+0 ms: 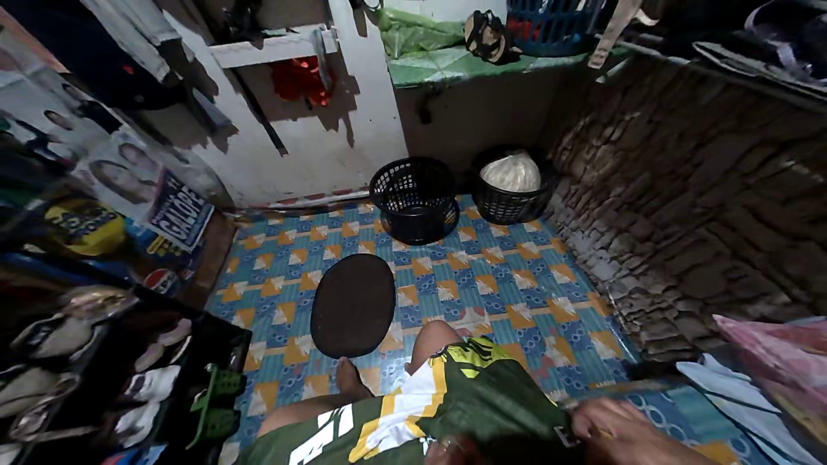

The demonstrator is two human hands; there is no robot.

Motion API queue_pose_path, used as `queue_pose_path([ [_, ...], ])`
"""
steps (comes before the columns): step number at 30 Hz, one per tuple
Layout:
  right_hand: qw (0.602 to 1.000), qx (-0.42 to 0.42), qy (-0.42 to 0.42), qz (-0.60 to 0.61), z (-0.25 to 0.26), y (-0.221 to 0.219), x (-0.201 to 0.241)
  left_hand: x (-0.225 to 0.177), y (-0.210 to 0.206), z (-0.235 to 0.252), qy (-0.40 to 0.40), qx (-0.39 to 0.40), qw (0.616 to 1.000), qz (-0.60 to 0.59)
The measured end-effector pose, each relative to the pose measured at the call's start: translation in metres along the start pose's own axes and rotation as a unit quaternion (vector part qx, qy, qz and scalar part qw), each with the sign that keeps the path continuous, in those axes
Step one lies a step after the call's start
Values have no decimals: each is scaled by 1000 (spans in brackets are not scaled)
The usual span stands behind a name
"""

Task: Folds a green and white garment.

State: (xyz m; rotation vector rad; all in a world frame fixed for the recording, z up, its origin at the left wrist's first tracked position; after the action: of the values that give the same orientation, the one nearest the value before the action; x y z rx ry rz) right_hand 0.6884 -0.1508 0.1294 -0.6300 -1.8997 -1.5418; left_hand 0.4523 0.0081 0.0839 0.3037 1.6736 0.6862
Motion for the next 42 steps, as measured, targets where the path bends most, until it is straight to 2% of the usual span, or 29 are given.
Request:
queue_pose_path([
  [2,989,-61,28,135,16,9,-20,2,10,1,22,-27,997,-72],
  [3,971,-111,15,214,31,11,-31,3,17,5,60,-59,986,-143],
  [4,944,-161,-35,287,48,10,-39,8,21,10,119,-99,960,-233],
  [5,919,-180,-99,336,65,7,-46,15,22,18,192,-138,917,-320],
  [7,907,-122,-215,342,87,-9,-60,35,18,30,289,-164,830,-447],
  [9,914,-64,-269,298,96,-30,-75,45,14,34,332,-185,787,-486],
  [11,914,-86,-272,289,97,-35,-80,43,16,38,329,-203,789,-478],
  [14,914,-149,-267,268,92,-28,-73,41,16,37,277,-210,833,-430],
  [17,954,-116,-269,67,85,-20,-66,39,12,33,277,-156,883,-345],
  [20,974,-154,-147,-80,92,-21,-33,35,13,33,322,-124,871,-350],
  [23,989,-99,-29,-103,115,-35,5,37,16,10,306,-194,874,-323],
  [26,995,10,-13,-103,123,-72,3,54,19,-43,285,-303,903,-107],
  [28,993,31,-15,-113,121,-86,-9,64,29,-89,343,-319,883,25],
  [30,992,44,-15,-116,124,-85,-14,78,35,-132,425,-317,843,89],
  [32,991,59,-15,-117,125,-86,-14,93,32,-171,469,-342,813,50],
  [35,992,53,-7,-113,126,-86,-13,113,33,-204,466,-412,777,-98],
  [37,993,37,3,-112,126,-86,-15,120,40,-213,445,-429,780,-95],
  [39,993,26,9,-111,124,-86,-16,122,47,-215,425,-426,798,-19],
  [42,996,-6,21,-83,120,-88,-20,119,55,-213,448,-384,805,60],
])
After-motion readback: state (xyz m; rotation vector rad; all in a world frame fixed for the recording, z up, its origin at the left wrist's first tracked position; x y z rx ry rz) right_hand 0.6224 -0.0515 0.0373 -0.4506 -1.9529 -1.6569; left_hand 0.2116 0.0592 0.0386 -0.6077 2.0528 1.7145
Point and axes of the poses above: each hand's wrist, its own z-axis towards the middle knuckle, its own y-axis out of the back of the hand, x = y × z, the point moved 2 cm from there along z, towards the middle knuckle, and after that the axes turned 6 degrees about y, right-handed, at the moved point
